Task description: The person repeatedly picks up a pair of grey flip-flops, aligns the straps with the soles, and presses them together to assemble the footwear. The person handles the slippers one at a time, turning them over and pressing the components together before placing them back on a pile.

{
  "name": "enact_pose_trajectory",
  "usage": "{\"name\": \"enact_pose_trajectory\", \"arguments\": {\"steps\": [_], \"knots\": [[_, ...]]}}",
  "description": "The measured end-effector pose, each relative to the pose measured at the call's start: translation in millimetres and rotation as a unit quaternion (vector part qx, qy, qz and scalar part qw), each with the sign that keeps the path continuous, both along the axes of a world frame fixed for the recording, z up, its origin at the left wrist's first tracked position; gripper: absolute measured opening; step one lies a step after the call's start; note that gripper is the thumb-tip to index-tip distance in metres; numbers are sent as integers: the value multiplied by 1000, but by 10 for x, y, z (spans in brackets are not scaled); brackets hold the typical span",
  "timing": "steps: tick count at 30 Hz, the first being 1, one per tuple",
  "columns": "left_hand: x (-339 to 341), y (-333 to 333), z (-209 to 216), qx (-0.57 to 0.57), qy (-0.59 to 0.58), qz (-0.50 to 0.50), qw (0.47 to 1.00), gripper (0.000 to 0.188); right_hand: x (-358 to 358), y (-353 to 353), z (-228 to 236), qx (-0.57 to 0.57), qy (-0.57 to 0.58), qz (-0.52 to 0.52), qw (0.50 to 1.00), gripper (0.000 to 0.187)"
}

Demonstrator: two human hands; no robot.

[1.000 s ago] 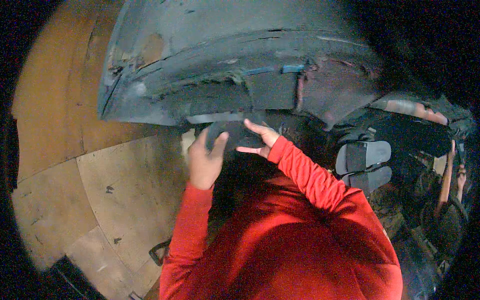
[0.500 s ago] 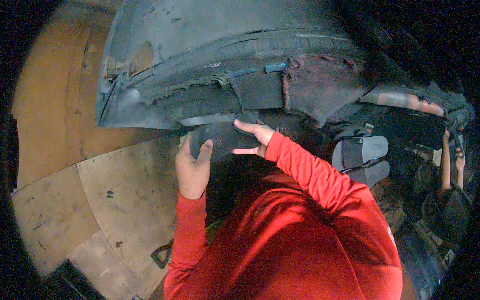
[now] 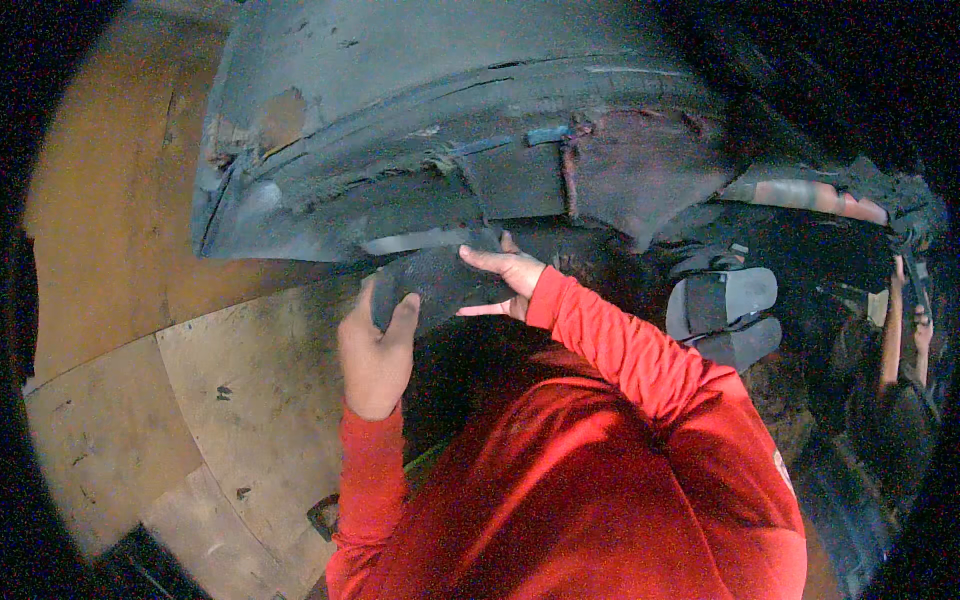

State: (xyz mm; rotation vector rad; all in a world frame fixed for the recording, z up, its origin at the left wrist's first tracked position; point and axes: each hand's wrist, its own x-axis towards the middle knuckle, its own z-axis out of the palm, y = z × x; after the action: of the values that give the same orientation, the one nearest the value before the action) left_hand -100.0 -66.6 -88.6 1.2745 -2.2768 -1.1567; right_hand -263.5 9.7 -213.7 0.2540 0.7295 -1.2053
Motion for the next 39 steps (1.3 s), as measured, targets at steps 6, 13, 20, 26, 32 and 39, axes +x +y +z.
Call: {"name": "enact_pose_trajectory", "arguments": {"steps": [6,13,20,26,32,39], "knots": [[16,92,310,29,-7,10,1000,33,164,60,76,-14,-26,-36,999,84],[-205,-87,-216,-6,25,-35,999,30,-189,-33,-366,35,13,7,999,110],[25,-43,279,27,57,-31,998,30,109,18,176,-11,22,-12,1000,69],[359,233,630,-20,3,-15,1000,36,388,143,460,-55,-9,-42,998,56],[992,769,605,55,-31,55,997,40,541,304,418,-113,68,-49,990,66],[994,820,89,68,127,72,987,49,653,167,119,-147,144,-56,977,62]]}}
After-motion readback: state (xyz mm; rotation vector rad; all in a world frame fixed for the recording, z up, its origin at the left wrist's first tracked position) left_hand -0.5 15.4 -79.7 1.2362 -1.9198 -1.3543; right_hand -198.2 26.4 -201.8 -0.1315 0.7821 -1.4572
